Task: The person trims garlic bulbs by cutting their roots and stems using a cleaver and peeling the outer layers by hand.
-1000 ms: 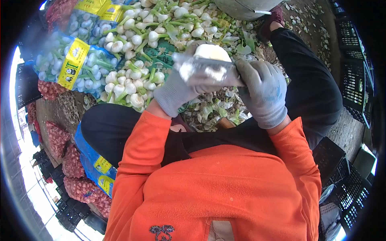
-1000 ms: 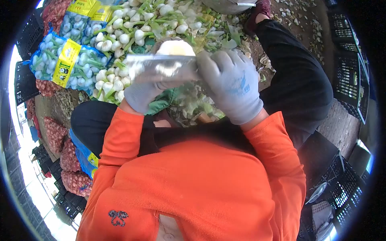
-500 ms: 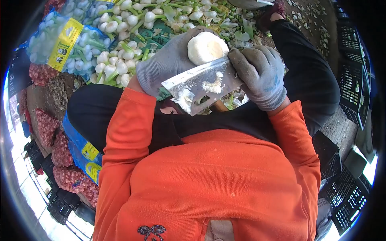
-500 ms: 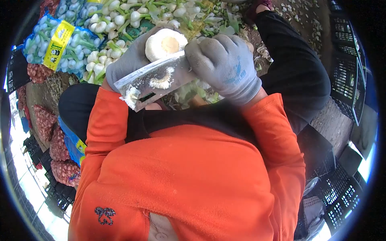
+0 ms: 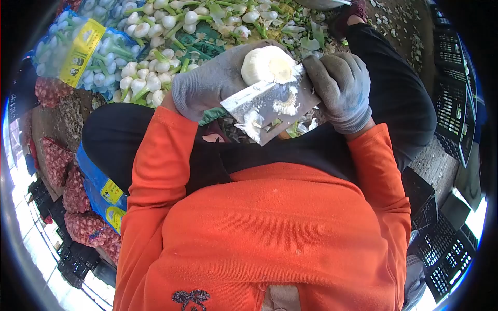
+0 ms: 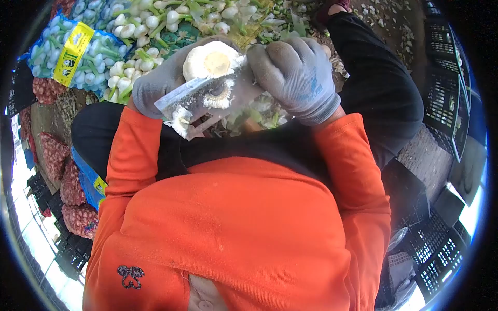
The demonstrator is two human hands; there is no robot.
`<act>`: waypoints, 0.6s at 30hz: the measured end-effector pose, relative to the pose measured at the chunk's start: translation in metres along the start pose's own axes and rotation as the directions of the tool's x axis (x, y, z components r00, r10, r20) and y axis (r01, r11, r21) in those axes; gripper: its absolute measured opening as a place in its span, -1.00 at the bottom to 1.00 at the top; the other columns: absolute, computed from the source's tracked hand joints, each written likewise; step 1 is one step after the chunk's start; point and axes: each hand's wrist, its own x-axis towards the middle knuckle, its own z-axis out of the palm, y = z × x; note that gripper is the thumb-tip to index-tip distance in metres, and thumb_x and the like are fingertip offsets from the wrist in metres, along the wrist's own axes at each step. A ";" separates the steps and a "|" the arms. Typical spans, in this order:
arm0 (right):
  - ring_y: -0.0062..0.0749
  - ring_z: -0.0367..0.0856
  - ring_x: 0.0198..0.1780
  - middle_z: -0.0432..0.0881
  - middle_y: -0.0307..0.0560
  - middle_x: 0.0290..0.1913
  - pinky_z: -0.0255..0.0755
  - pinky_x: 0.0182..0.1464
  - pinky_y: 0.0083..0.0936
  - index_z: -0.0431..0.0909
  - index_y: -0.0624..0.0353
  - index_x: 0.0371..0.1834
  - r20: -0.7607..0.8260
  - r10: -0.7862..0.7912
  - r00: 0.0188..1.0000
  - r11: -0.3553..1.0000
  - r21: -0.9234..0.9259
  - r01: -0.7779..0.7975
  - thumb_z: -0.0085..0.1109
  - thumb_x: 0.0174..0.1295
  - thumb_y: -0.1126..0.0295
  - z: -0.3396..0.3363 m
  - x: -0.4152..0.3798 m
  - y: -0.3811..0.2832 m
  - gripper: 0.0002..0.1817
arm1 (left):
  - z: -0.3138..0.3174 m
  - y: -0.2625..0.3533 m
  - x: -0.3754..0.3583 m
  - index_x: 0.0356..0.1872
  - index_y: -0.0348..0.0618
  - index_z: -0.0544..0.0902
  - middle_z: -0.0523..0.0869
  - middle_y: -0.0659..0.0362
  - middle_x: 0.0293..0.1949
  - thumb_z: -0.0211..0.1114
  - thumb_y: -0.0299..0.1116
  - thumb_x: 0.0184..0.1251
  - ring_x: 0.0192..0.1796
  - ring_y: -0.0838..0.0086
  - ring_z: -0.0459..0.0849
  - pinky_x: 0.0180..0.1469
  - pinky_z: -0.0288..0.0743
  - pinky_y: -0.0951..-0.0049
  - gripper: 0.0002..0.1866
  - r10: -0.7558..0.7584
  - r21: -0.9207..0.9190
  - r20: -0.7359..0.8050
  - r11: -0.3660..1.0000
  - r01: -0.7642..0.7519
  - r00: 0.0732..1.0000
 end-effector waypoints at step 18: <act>-0.21 0.61 -0.28 0.60 -0.15 -0.28 0.50 -0.20 -0.29 0.60 0.02 -0.09 0.022 0.177 0.984 0.947 -0.278 -0.164 0.31 -0.09 0.39 -0.004 -0.016 0.039 -0.61 | 0.006 0.022 0.004 0.14 -0.20 0.47 0.65 0.20 -0.06 0.64 -0.34 -0.38 -0.03 0.53 0.59 0.03 0.50 0.48 -0.14 -0.037 0.049 0.391 0.999 0.019 0.920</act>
